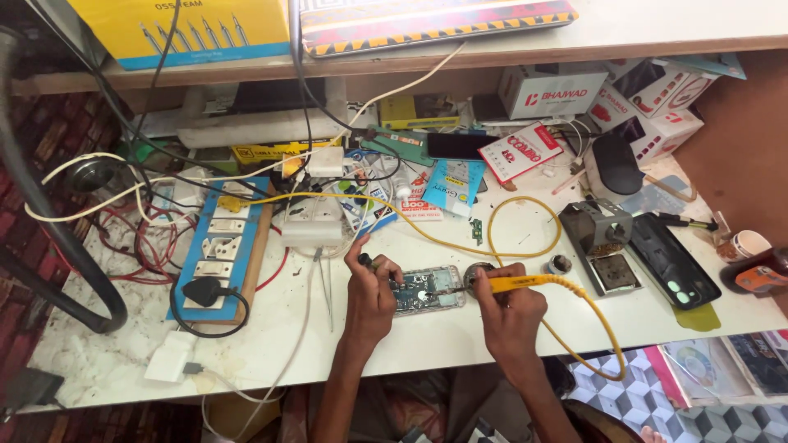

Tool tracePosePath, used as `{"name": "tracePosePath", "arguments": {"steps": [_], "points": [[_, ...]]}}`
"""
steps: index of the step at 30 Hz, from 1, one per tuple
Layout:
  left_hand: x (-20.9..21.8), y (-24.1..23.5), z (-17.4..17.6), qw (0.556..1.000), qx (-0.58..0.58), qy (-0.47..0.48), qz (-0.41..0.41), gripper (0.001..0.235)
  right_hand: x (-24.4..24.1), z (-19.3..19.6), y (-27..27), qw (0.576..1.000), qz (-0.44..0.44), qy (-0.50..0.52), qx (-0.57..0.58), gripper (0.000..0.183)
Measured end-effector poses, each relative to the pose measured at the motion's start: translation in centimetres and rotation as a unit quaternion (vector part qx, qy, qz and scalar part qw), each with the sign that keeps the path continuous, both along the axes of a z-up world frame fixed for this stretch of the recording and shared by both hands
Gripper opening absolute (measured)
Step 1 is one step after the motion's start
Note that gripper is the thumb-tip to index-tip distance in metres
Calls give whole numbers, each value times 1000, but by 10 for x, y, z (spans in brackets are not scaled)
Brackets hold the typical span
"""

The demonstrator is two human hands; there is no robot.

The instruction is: The person uses a soldering iron and a small tool to work on a circuit board placed on a cluttered workbench. They repeatedly apply the soldering iron to specific points on the board while holding the tool in the other hand.

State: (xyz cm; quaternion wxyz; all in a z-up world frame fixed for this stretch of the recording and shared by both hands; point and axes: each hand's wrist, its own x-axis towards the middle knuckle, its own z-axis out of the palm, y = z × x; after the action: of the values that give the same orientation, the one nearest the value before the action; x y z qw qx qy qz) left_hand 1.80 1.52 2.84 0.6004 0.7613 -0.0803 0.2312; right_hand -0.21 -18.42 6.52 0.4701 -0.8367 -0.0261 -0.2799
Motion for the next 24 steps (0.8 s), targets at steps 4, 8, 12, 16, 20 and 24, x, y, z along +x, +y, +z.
{"name": "tracePosePath", "arguments": {"steps": [4, 8, 12, 16, 20, 24], "points": [[0, -1, -5, 1000, 8, 0, -5, 37, -1, 12, 5, 1000, 11, -22, -10, 21], [3, 3, -12, 999, 25, -10, -20, 26, -1, 20, 6, 1000, 10, -9, -17, 23], [7, 1, -16, 999, 21, -18, -25, 21, -2, 25, 8, 999, 32, -27, -33, 25], [3, -4, -22, 999, 8, -33, -36, 20, 1, 21, 12, 1000, 21, -12, -17, 28], [1, -6, -28, 999, 7, -20, -32, 18, -2, 10, 15, 999, 22, -46, 18, 29], [1, -6, -26, 1000, -11, -9, -28, 17, -7, 7, 21, 998, -8, -58, -13, 31]]}}
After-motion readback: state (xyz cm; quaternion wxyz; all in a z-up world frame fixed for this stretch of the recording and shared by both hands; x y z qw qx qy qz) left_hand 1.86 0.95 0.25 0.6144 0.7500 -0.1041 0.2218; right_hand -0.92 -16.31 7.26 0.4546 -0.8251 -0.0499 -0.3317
